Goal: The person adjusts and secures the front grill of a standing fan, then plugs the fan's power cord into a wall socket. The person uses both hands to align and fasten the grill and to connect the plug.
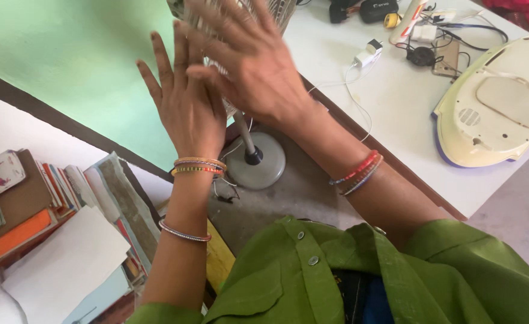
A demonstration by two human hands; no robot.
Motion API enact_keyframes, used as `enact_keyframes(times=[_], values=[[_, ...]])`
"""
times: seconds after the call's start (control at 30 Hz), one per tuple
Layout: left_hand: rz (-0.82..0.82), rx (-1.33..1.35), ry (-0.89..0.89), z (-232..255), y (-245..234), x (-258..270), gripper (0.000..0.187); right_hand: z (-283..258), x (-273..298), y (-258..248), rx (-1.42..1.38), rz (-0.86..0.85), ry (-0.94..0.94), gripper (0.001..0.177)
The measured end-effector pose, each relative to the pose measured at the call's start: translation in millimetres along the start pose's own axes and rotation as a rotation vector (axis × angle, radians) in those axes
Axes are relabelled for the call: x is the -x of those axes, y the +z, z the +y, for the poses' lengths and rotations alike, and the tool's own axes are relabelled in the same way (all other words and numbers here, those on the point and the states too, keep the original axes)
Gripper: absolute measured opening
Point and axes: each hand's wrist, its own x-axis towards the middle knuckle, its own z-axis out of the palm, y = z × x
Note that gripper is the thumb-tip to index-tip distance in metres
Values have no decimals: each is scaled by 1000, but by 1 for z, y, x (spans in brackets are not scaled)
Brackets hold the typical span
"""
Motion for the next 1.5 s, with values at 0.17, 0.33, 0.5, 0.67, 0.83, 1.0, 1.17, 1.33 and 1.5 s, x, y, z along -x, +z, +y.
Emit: enact_keyframes(times=[0.17,0.33,0.5,0.67,0.83,1.0,1.17,1.33,1.5], values=[[-57,55,5,-15,4,13,54,-33,0,10,-89,-145,48,66],[22,158,34,-17,5,18,53,-26,1,19,-31,-51,50,67],[19,231,67,-10,14,10,54,4,-2,18,78,-57,28,66],[51,277,99,-1,20,-11,55,23,-7,12,86,-38,41,54],[90,244,135,8,24,-30,54,44,-16,5,93,3,42,56],[88,225,134,8,24,-39,63,64,-23,-2,76,-14,34,54],[100,205,153,-1,19,-45,67,83,-35,-6,-12,-2,8,48],[88,190,173,-5,16,-46,65,85,-37,-5,-68,43,10,37],[114,153,128,-5,12,-48,65,80,-41,-6,-68,64,-4,29]])
